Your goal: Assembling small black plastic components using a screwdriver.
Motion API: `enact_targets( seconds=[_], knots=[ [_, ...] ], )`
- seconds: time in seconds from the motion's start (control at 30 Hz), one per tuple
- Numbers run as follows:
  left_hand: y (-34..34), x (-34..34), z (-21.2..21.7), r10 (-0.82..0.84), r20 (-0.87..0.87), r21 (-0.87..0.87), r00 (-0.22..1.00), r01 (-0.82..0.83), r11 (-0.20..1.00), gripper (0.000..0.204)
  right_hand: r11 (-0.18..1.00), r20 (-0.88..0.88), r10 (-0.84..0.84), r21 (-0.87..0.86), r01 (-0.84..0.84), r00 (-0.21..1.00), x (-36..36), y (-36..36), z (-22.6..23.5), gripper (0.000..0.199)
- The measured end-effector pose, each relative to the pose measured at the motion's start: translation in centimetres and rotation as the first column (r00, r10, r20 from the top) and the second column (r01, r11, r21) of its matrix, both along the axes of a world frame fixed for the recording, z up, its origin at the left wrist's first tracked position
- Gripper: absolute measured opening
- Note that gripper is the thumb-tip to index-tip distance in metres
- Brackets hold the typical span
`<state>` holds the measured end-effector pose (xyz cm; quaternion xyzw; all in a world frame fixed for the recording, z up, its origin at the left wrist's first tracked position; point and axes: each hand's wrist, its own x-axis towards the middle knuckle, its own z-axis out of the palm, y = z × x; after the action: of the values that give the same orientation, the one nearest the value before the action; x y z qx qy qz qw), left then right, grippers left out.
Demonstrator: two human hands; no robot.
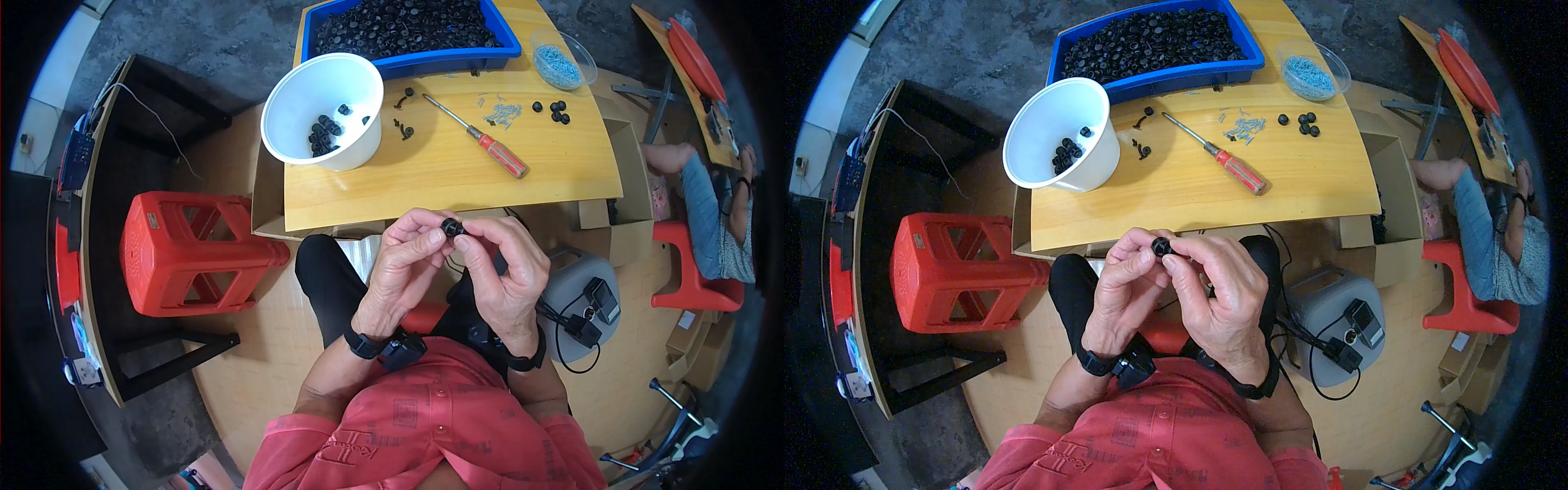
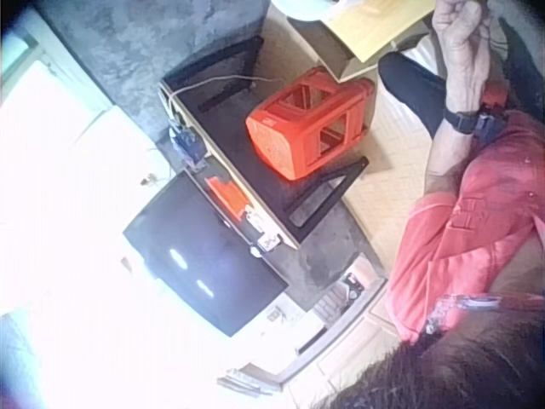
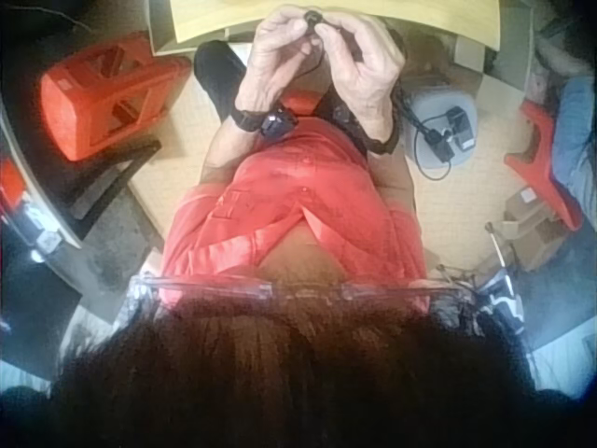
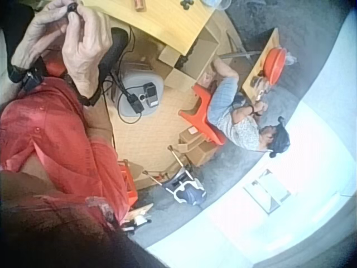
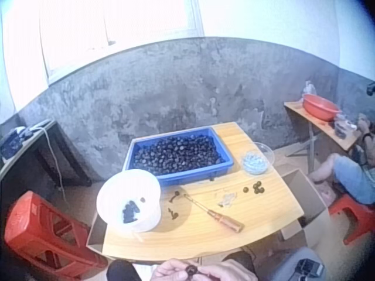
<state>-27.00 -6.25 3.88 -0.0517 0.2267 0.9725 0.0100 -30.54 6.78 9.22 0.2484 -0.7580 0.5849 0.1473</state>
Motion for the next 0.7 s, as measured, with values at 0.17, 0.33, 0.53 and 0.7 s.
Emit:
enact_targets(
  seconds=[0.17, 0.33, 0.53, 0.7],
  knots=[
    [0.0, 0.0, 0.2, 0.017, 0.007, -0.018, 1.0, -0.017, 1.0, 0.013, 1.0, -0.003, 0.003, 0.011, -0.003, 1.0, 0.0, 0.0, 0.0, 0.014],
    [0.0, 0.1, 0.3, 0.02, 0.01, -0.036, 1.0, -0.02, 0.999, 0.012, 0.999, -0.02, 0.001, 0.036, -0.001, 1.0, -0.1, 0.1, 0.1, 0.014],
    [-0.1, 0.2, 0.7, 0.035, 0.018, -0.055, 0.999, -0.034, 0.998, 0.012, 0.999, -0.03, 0.006, 0.039, -0.004, 1.0, 0.0, 0.0, 0.0, 0.013],
    [0.1, 0.4, 1.1, 0.096, -0.022, -0.188, 0.995, -0.098, 0.977, 0.016, 0.999, -0.089, -0.006, 0.04, 0.01, 0.996, 0.0, 0.0, -0.2, 0.013]
  ],
)
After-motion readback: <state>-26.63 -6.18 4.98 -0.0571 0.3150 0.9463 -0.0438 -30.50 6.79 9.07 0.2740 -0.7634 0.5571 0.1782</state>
